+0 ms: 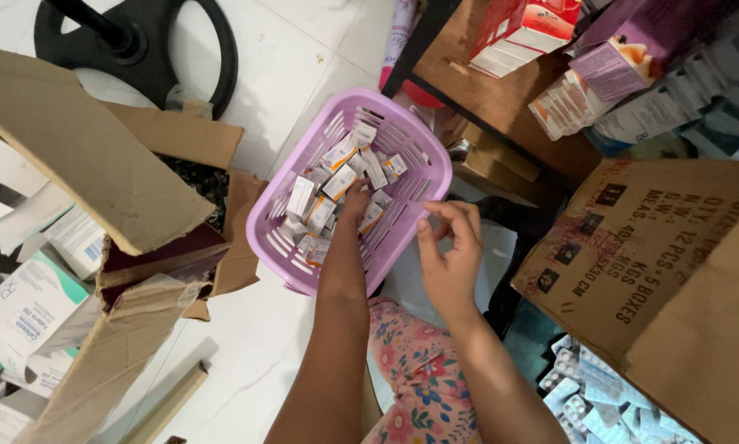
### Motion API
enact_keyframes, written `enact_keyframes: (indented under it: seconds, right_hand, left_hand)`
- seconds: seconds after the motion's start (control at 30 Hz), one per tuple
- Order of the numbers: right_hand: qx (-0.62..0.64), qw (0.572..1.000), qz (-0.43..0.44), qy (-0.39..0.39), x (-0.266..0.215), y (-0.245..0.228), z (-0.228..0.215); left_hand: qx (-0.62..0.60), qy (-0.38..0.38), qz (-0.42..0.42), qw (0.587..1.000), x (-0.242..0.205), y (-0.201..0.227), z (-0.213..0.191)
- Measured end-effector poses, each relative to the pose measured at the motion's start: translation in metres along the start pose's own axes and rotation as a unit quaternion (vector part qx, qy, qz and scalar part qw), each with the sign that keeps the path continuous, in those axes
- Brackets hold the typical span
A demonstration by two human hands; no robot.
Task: The person sits cross-legged and packs blister packs of pills into small white boxes, then places the filled boxes into a purple basket. The person repeatedly picks up blister packs, inserts them into boxes, and moves the completed boxes aside.
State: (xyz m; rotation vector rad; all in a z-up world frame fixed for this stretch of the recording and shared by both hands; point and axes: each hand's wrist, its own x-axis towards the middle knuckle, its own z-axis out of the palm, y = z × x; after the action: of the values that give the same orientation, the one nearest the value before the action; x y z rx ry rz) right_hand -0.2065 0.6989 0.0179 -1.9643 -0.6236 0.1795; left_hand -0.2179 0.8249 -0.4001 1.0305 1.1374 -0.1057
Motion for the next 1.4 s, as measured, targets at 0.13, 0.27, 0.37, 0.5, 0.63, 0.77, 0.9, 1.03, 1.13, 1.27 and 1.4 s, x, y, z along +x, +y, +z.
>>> enact_keyframes:
  seconds: [0.13,0.27,0.37,0.5,0.63,0.77,0.9,1.03,1.13,1.27,1.4]
  right_hand:
    - [0.002,1.000,0.003,-0.007,0.002,-0.002,0.002]
    - [0.012,1.000,0.005,-0.014,0.000,0.001,0.000]
    - [0.011,1.000,0.012,0.007,0.001,0.012,-0.001]
    - [-0.001,0.999,0.031,0.016,0.000,0.033,-0.002]
    - [-0.025,0.992,0.028,-0.119,-0.003,0.043,-0.001]
    - [-0.003,0.979,-0.101,-0.180,-0.024,0.029,-0.008]
    - [0.186,0.964,0.002,-0.189,-0.072,-0.006,-0.021]
    - [0.235,0.966,-0.071,-0.086,-0.140,-0.017,-0.081]
    - [0.238,0.969,-0.042,-0.049,-0.192,-0.004,-0.152]
    - [0.184,0.983,-0.017,0.002,-0.258,0.033,-0.250]
    - [0.174,0.983,0.036,0.038,-0.313,0.084,-0.327]
  left_hand:
    - [-0.086,0.006,0.044,0.995,0.004,-0.002,-0.002]
    - [-0.025,0.056,0.132,0.989,0.002,-0.003,-0.004]
    - [-0.073,0.043,0.154,0.984,-0.011,0.011,-0.011]
    - [-0.288,-0.079,0.235,0.925,-0.081,0.033,-0.034]
    - [-0.354,-0.117,0.269,0.888,-0.204,0.058,-0.053]
    - [-0.287,-0.133,0.307,0.898,-0.325,0.092,-0.064]
    - [-0.289,-0.216,0.329,0.873,-0.431,0.117,-0.069]
    - [-0.277,-0.362,0.275,0.847,-0.515,0.107,-0.043]
    - [-0.127,-0.359,0.354,0.854,-0.557,0.090,0.012]
    - [0.259,-0.222,0.510,0.790,-0.580,0.072,0.085]
    - [0.372,-0.188,0.719,0.556,-0.570,0.044,0.162]
